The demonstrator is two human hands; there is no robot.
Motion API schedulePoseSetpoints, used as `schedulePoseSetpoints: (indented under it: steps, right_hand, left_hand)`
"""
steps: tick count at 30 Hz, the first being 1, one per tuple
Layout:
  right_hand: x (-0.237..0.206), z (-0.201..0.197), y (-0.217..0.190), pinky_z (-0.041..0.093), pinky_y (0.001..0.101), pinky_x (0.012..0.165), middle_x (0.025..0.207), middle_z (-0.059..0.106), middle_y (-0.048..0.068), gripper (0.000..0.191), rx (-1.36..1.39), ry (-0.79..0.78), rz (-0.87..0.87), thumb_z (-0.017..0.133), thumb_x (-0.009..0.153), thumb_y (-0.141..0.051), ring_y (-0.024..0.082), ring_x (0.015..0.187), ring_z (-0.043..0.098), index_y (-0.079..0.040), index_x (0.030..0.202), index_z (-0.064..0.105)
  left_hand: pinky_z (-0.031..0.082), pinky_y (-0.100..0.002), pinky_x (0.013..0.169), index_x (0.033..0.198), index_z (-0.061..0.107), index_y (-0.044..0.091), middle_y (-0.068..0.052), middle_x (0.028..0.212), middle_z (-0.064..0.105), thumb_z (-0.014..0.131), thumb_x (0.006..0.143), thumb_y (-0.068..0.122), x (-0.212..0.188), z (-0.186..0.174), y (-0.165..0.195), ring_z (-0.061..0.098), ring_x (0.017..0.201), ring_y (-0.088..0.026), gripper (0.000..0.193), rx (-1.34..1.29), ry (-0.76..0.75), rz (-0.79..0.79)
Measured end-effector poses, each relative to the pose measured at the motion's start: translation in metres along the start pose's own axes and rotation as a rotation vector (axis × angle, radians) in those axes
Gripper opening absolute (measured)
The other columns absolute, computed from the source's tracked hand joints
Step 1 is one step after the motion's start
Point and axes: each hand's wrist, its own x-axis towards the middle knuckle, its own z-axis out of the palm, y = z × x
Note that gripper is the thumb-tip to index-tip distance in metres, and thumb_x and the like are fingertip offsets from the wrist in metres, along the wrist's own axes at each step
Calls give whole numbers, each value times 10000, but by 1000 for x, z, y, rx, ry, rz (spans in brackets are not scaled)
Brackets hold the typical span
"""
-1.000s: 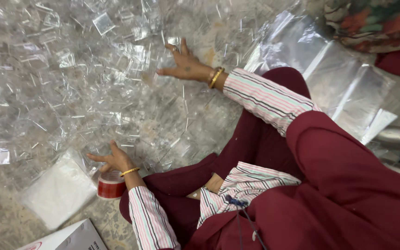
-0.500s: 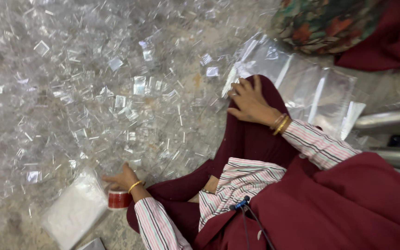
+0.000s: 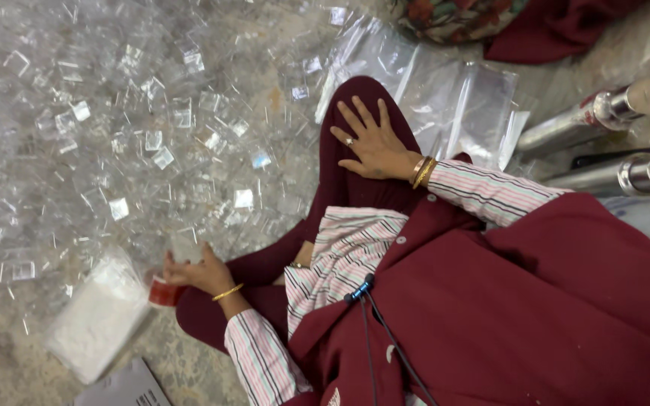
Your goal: The person sits on the floor and pulls clear plastic cups out of a plastic bag one at a time. They stack the cups into a long column, wrap the stack, and place it into a cardboard box, then reach for another bag.
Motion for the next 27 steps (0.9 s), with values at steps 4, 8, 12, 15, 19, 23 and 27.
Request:
schedulePoseSetpoints:
  steps: [4, 8, 12, 15, 19, 23, 27]
  right_hand:
    - [-12, -2, -18, 54, 794, 1117, 1664, 229, 198, 723, -61, -24, -71, 546, 931, -579, 469, 1538, 73, -97, 1469, 519]
    - [-28, 14, -31, 38, 789, 1139, 1616, 289, 194, 762, -140, -33, -232, 511, 943, -602, 386, 1546, 164, -52, 1472, 514]
    - [-49, 43, -46, 45, 742, 1146, 1606, 293, 261, 783, -64, -101, -470, 515, 904, -549, 408, 1494, 229, -26, 1483, 460]
    - [-58, 63, -61, 50, 713, 1167, 1631, 283, 244, 740, -80, -211, -589, 526, 909, -494, 398, 1526, 217, -43, 1487, 427]
    - [-51, 66, -71, 92, 650, 1200, 1628, 349, 178, 667, 253, -409, -643, 505, 937, -403, 341, 1538, 246, -81, 1516, 424]
    - [-37, 41, -78, 300, 425, 1209, 1678, 297, 181, 529, 1049, -763, -290, 456, 1046, -359, 305, 1485, 370, -66, 1485, 498]
    - [-16, 3, -77, 456, 355, 1098, 1438, 578, 210, 532, 926, -601, -333, 490, 1009, -253, 306, 1311, 585, -51, 1499, 446]
  left_hand:
    - [539, -412, 835, 1395, 453, 15, -231, 1404, 297, 794, 836, 104, -19, 1, 12, 500, 1115, -334, 661, -16, -155, -48]
    - [506, -412, 874, 1326, 574, 6, -200, 1285, 462, 760, 885, 184, -33, 5, 15, 554, 991, -317, 511, 63, -315, 53]
    - [453, -472, 1030, 1358, 594, 34, -188, 1281, 630, 743, 898, 327, -74, 3, 29, 589, 1170, -365, 565, 288, -558, 272]
    - [365, -587, 985, 1258, 638, 64, -183, 1275, 644, 741, 791, 381, -116, -2, 55, 579, 1200, -370, 574, 434, -582, 749]
    - [478, -475, 938, 1296, 632, 79, -139, 1194, 712, 667, 903, 330, -123, -22, 86, 656, 1094, -318, 468, 207, -720, 487]
    - [557, -392, 822, 1333, 623, 102, -96, 1054, 755, 640, 930, 342, -114, -31, 107, 715, 942, -271, 469, 201, -879, 35]
    - [545, -404, 839, 1320, 626, 70, -122, 1064, 747, 668, 917, 324, -114, -33, 109, 697, 985, -289, 478, 176, -825, 177]
